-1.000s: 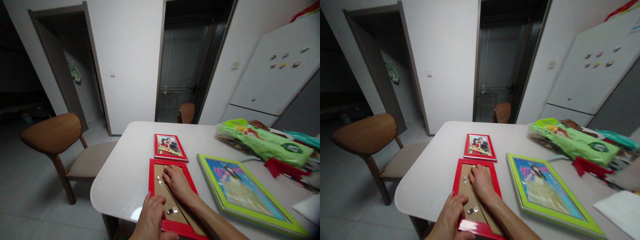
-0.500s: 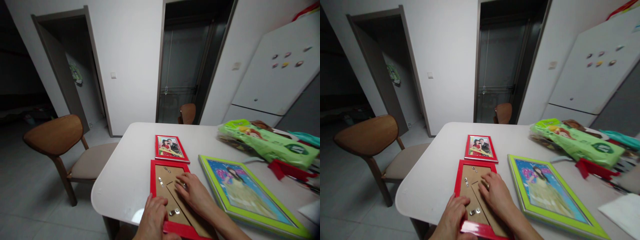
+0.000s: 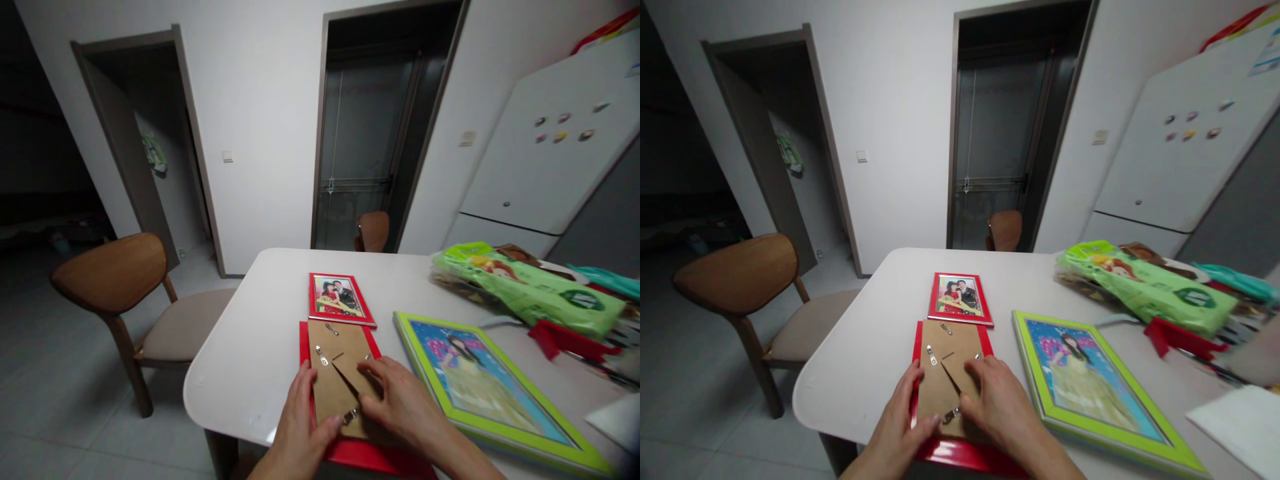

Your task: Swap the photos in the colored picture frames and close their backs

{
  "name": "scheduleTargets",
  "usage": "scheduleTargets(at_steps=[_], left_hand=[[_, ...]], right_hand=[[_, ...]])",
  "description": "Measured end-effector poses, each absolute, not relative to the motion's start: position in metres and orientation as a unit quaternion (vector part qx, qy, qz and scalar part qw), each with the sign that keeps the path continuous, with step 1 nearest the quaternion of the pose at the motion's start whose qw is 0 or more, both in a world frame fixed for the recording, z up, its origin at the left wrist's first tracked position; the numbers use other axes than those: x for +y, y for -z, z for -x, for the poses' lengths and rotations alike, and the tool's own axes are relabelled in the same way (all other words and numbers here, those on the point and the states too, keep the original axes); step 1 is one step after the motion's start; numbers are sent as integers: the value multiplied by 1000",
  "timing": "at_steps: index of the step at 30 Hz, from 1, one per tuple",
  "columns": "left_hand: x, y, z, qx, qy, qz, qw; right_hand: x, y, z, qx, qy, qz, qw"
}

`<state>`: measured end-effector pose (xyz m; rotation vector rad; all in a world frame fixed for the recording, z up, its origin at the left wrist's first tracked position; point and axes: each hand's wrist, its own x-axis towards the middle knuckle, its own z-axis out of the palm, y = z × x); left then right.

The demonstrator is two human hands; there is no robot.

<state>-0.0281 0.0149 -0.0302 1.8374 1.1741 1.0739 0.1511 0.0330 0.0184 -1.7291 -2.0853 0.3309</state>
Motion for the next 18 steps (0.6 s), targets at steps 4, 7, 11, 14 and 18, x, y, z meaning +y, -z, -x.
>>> scheduleTargets(at_steps=[4,7,11,14,18], left_hand=[[29,10,32,415,-521,-551,503],[42,2,56,436,-532,-475,549],[54,3,104,512,-490,-470,527],[57,7,130,537,-459,-487,513],[61,10,143,571,-408,-539,465]], right_hand=[[28,-36,-132,-762,-129,588,238],[29,-33,-130,-765,-140,562,282],[36,-8,-159,-723,-85,629,273],[39,12,-179,-706,-75,673,205],[40,23,-181,-701,-87,690,159]])
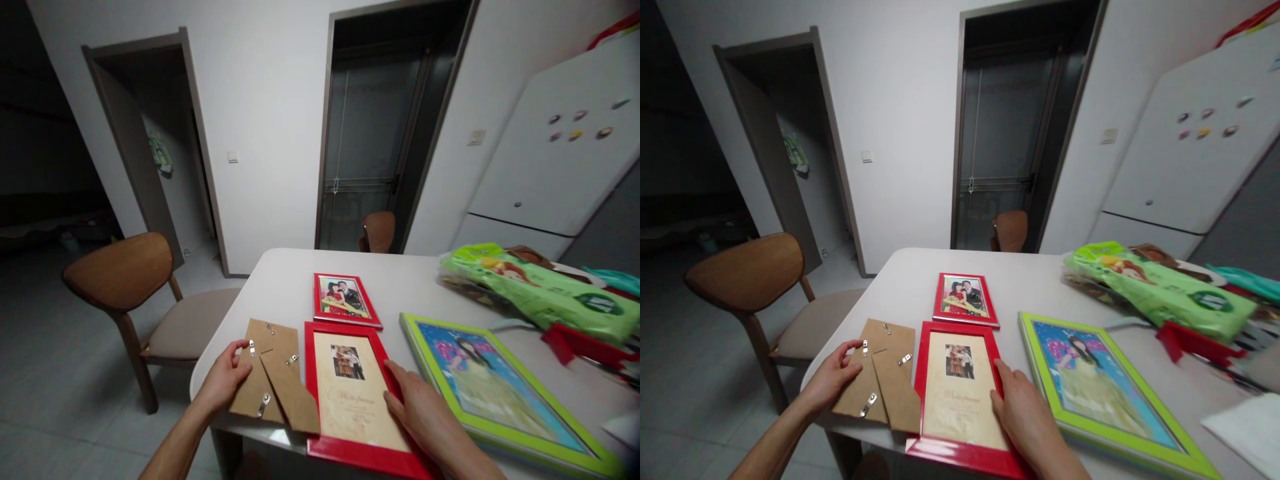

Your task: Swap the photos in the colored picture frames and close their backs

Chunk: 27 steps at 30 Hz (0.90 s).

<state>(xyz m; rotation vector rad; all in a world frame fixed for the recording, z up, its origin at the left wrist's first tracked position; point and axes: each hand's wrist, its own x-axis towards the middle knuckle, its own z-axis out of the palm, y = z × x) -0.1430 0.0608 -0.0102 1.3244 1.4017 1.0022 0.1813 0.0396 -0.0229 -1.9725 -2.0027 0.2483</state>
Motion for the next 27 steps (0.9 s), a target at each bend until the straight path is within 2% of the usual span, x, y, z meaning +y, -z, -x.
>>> scheduleTargets(at_steps=[5,7,11,14,18,22,25,27], left_hand=[[65,10,145,625,-380,-601,321],[65,7,137,623,-385,-623,274],[54,-4,93,585,-389,-666,250],[36,-15,41,531,-386,-697,288],[12,-21,-18,433,-350,-764,325],[8,-29,-27,387,-381,-804,242],[16,-41,-2,412,-454,-766,192],[23,-44,22,474,-486,-709,192]], right_hand=[[44,15,-177,-662,-124,706,220],[44,8,-177,-619,-222,698,283],[36,-12,-172,-442,-528,580,435],[27,-27,-164,-363,-609,505,492],[20,-39,-155,-387,-593,500,500],[25,-35,-159,-441,-532,536,485],[36,-22,-172,-511,-436,607,425],[43,-11,-181,-576,-320,664,353]])
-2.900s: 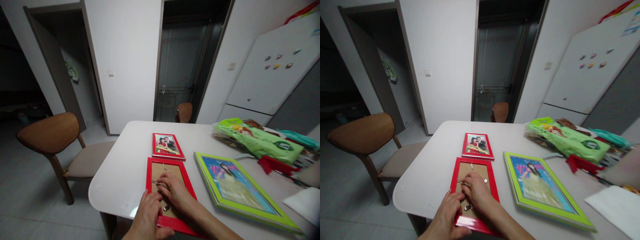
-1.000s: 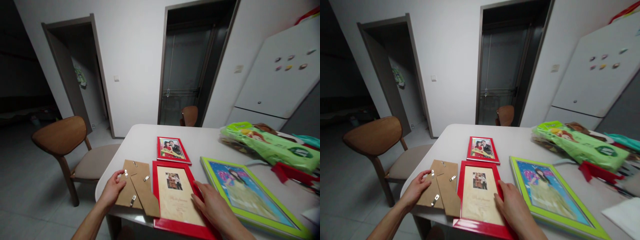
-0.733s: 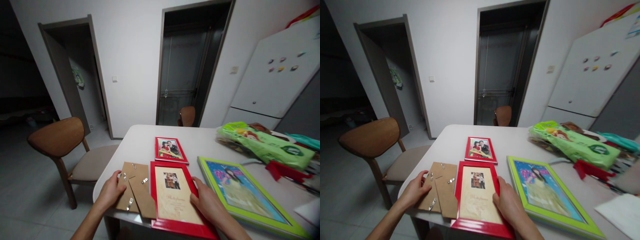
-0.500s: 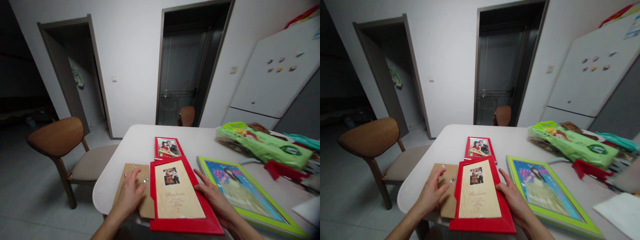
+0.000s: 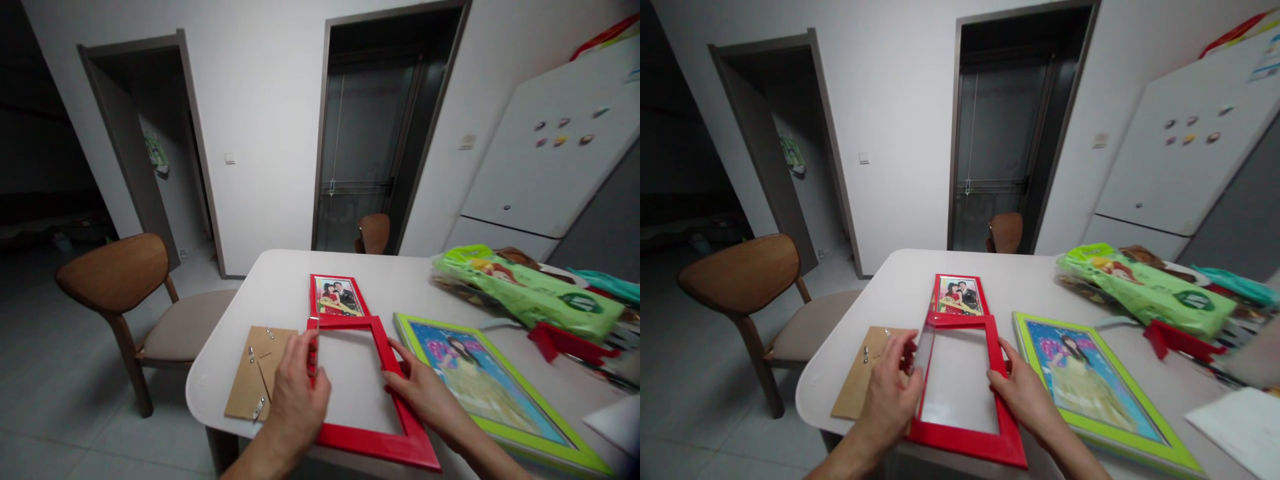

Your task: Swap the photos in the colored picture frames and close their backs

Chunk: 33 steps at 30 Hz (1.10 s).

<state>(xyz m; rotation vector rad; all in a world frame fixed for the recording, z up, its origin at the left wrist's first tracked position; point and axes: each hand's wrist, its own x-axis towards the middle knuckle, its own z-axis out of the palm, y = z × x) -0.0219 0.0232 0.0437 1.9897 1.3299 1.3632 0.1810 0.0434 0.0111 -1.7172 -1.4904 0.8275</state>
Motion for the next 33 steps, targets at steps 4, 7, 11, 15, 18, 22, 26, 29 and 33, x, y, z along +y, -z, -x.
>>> scheduleTargets(at_steps=[4,7,11,15,18,22,26,29,33], left_hand=[[35,-20,66,564,-485,-620,249],[36,9,85,605,-448,-602,266],[30,23,92,618,-411,-614,269],[27,14,90,622,-353,-664,218],[28,11,91,609,-332,-695,189],[28,13,95,600,-335,-705,174],[29,13,94,592,-338,-716,152],[26,14,85,577,-342,-731,126],[17,19,66,503,-319,-793,126]], right_hand=[[50,8,-188,-669,-116,696,235],[48,18,-186,-699,-67,689,179],[48,24,-182,-712,-37,690,125],[49,29,-183,-717,-25,688,108],[50,32,-184,-719,-19,684,122],[48,30,-181,-718,4,667,197],[44,24,-162,-698,-123,633,311],[46,26,-137,-635,-325,598,366],[52,22,-105,-486,-563,520,420]])
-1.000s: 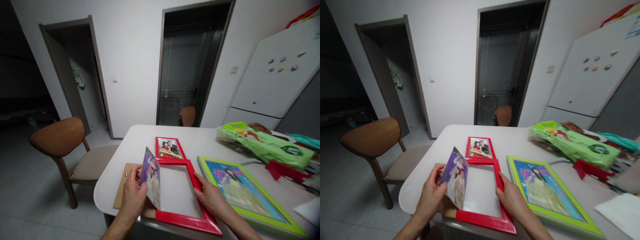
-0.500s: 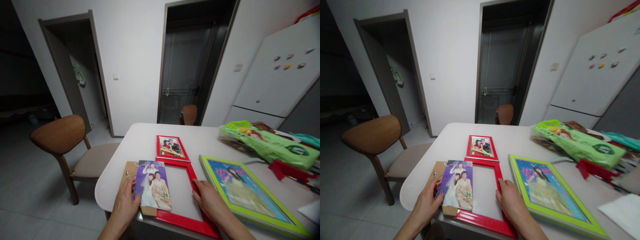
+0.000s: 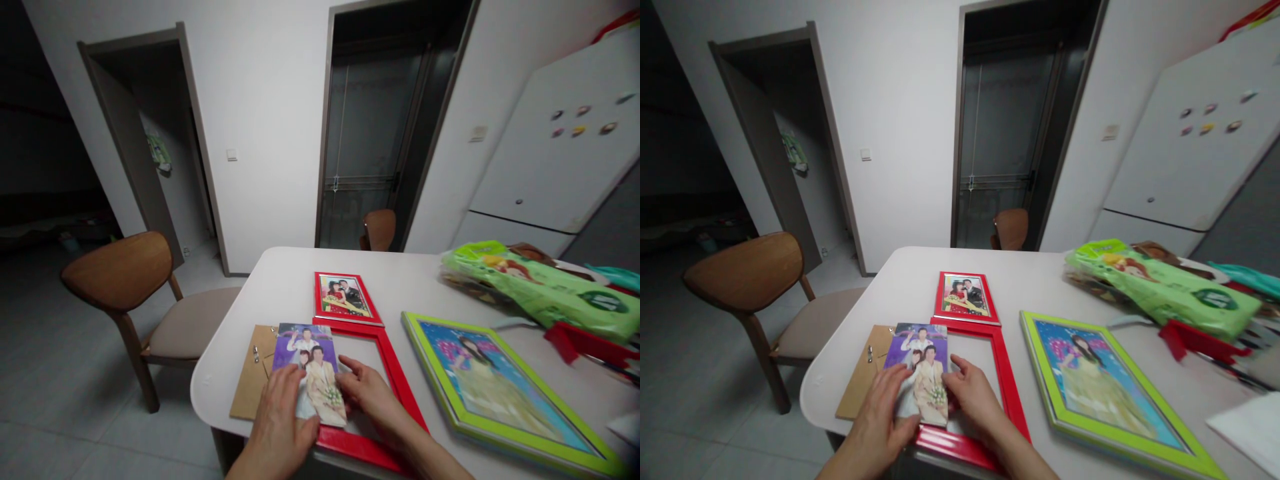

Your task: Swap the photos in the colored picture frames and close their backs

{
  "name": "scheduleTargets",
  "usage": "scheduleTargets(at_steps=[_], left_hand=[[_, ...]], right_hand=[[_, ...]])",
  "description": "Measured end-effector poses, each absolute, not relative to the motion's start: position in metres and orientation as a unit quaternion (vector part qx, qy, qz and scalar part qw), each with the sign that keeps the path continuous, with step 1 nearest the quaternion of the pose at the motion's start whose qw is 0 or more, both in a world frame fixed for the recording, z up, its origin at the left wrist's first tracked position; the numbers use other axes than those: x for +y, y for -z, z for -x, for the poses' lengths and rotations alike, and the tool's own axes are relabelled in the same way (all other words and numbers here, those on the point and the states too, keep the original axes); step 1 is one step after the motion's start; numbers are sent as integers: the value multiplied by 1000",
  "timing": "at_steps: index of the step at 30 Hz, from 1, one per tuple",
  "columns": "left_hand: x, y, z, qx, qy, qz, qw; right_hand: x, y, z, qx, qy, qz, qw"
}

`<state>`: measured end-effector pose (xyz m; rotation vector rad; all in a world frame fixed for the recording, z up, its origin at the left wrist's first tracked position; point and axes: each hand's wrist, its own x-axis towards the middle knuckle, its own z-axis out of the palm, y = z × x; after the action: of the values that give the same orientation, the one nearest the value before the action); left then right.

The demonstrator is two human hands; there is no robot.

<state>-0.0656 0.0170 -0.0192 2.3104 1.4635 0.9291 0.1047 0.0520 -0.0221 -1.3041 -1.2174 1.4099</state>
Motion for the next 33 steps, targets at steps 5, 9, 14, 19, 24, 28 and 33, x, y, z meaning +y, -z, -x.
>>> scheduleTargets(at_steps=[5,9,14,19,24,28,33], left_hand=[[19,16,48,445,-345,-821,94],[24,-6,40,402,-523,-737,148],[19,-23,16,409,-651,-479,422],[27,-6,9,336,-654,-394,552],[29,9,25,468,-511,-544,474],[19,7,30,517,-373,-685,353],[12,5,28,509,-285,-755,300]], right_hand=[[47,-22,-86,-433,-639,402,493],[39,-41,-86,-423,-620,397,528],[33,-15,-94,-299,-654,437,541],[39,-1,-127,-308,-597,454,585],[47,-4,-169,-387,-533,585,473],[52,3,-177,-449,-500,615,412],[62,13,-170,-487,-465,620,403]])
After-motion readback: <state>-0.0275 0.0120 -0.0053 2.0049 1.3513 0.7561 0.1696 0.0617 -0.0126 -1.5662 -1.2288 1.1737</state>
